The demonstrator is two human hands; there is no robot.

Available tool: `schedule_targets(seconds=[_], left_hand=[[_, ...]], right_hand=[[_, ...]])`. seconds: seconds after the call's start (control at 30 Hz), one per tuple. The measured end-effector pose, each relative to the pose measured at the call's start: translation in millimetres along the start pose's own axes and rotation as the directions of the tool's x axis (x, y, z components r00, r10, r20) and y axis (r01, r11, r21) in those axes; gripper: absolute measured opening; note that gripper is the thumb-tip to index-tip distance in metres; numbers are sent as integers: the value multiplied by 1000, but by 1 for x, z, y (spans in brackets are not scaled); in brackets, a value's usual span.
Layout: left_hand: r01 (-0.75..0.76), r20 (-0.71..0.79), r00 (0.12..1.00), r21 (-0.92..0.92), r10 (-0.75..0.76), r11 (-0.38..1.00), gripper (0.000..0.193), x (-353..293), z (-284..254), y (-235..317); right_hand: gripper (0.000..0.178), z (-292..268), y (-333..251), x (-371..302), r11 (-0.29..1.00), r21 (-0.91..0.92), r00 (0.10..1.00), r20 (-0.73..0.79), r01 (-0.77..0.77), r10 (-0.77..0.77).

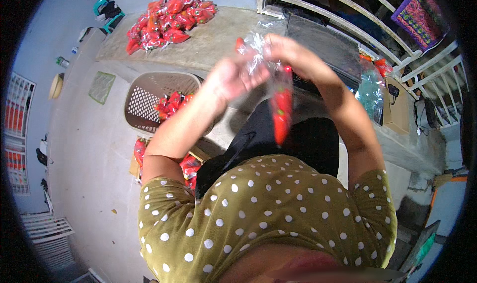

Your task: The person weighs red bell peppers on a digital scale, places them into clear plastic bags, and ties the bags shut. The person repeats this process for multiple peppers, moving the finished bags to a pile on the counter.

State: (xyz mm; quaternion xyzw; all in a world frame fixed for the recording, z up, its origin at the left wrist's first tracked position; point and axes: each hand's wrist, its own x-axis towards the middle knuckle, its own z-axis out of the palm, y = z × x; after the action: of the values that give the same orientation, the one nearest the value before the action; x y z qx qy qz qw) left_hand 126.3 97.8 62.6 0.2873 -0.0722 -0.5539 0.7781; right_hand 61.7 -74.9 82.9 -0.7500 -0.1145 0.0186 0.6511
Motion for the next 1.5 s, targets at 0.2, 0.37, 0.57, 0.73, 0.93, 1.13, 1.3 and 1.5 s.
schedule_targets(seconds=[0.2, 0.37, 0.57, 0.73, 0.93, 1.13, 1.3, 1.5], left_hand=[[-517, -79, 836, 218, 543, 828, 16, 19, -15, 104], [-573, -62, 535, 706, 843, 416, 12, 47, -73, 120], [-264, -159, 551, 898, 819, 352, 13, 65, -159, 44], [-113, -180, 569, 949, 803, 293, 13, 56, -202, -34], [65, 154, 590, 969, 792, -237, 17, 41, -184, -43], [-97, 37, 482, 995, 876, 12, 6, 54, -159, -29], [-126, 24, 492, 991, 870, 44, 8, 61, -149, -11], [-219, 31, 523, 971, 852, 99, 10, 64, -140, -6]], right_hand=[[13, -48, 9, 123, 987, -84, 967, -203, 139, -153], [15, -59, 50, 163, 979, -197, 907, -401, 53, -129], [19, -39, 171, 139, 931, 343, 888, -380, -124, 258], [22, -26, 225, 82, 948, -136, 912, -339, -289, 229], [24, -41, 225, 98, 250, -883, 897, -431, -396, -101], [25, -48, 246, 121, 87, -852, 847, -493, -516, 199], [34, -39, 193, 91, 603, -710, 888, -460, -364, -5], [45, 13, 116, 48, 625, 626, 878, 245, -467, 411]])
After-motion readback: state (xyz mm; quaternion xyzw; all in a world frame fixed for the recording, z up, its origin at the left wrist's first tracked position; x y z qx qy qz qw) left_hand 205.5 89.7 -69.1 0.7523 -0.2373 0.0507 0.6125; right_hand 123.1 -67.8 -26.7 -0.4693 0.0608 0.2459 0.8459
